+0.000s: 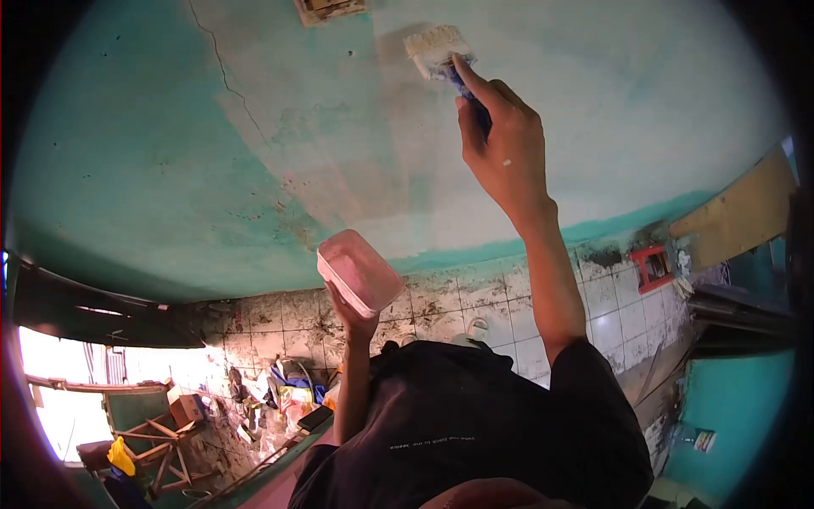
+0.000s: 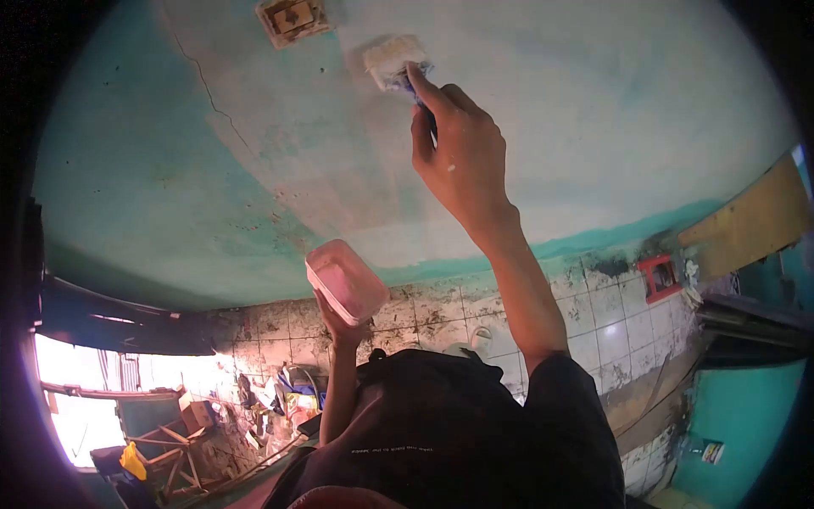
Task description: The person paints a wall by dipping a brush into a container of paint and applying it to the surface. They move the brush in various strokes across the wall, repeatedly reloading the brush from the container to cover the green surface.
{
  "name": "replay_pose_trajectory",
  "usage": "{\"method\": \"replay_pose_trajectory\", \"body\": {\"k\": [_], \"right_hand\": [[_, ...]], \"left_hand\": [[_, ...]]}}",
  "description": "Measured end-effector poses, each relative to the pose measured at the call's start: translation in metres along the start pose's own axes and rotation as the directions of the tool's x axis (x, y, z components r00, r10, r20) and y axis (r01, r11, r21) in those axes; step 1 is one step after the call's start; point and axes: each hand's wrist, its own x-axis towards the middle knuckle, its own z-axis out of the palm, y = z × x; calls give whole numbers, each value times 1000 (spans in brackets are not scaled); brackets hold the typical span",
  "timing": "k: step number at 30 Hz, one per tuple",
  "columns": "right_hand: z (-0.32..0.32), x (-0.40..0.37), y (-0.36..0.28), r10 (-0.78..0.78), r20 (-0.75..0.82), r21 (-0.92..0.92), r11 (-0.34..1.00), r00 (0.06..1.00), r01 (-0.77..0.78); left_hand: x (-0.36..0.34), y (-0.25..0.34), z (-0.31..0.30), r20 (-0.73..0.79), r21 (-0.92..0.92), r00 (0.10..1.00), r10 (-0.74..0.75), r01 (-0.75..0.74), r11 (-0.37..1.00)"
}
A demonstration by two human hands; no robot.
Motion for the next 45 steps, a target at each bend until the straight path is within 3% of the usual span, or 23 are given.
{"method": "replay_pose_trajectory", "body": {"k": [4,6,8,11,12,13,16,19,21,23,24,25,28,29,30,32,36,38,40,41,42,44,45], "right_hand": [[86,-52,41,107,18,-340,935,994,-95],[135,-113,63,296,90,-328,910,951,-253],[141,-141,74,510,414,-417,843,754,-341],[117,-137,68,511,482,-340,858,711,-385],[110,-125,68,330,329,-243,935,885,-258],[92,-96,56,211,258,-222,963,943,-155],[21,8,-24,39,-109,-133,990,993,-54],[51,2,9,36,-173,-243,967,984,-78],[115,-59,59,86,-177,-289,948,980,-136],[159,-136,82,182,-59,-279,941,981,-191],[174,-172,95,335,93,-330,899,938,-288],[172,-189,100,557,338,-371,820,759,-436],[176,-209,118,532,275,-381,825,801,-417],[167,-186,119,324,220,-373,900,920,-227],[149,-145,106,270,166,-327,922,948,-206],[89,-52,48,200,100,-220,960,975,-175],[38,18,-16,55,-289,-50,996,956,-73],[55,1,2,108,-254,-84,988,961,-133],[108,-55,38,245,-134,-248,930,960,-272],[142,-96,65,199,-160,-214,949,967,-231],[171,-139,91,156,-186,-185,964,970,-191],[196,-204,118,433,86,-258,880,897,-400],[196,-215,129,437,85,-259,877,895,-404]], "left_hand": [[-1,21,-12,-30,-38,1000,-7,5,999],[-8,32,-18,-17,-36,999,-37,36,999],[-10,35,-29,33,11,999,-28,28,1000],[-12,43,-50,36,-15,998,-50,50,999],[-8,43,-56,44,-58,998,-45,47,997],[-8,45,-62,30,-79,998,-48,50,996],[-4,42,-84,-7,-61,999,-44,44,997],[-10,45,-81,-52,-56,997,-52,49,997],[-10,44,-79,-48,-36,999,-19,17,999],[-14,47,-72,-53,-49,999,-7,4,999],[-16,50,-71,-63,-50,998,2,-5,999],[-17,53,-72,-32,-41,999,9,-10,999],[-22,59,-77,-53,-85,997,-49,44,995],[-20,59,-77,-57,-85,997,-48,44,995],[-23,60,-77,-51,-60,998,-45,41,997],[-24,61,-76,-35,-11,999,-37,37,999],[-23,62,-68,-58,-12,998,-27,27,1000],[-26,60,-63,-71,-23,997,-36,35,999],[-31,62,-44,-113,323,985,129,-87,942],[-24,60,-74,-71,-3,997,-19,19,1000],[-20,60,-82,-66,9,998,-20,21,1000],[-16,56,-85,-84,-55,995,-45,40,998],[-18,57,-81,-78,-20,996,-37,36,999]]}}
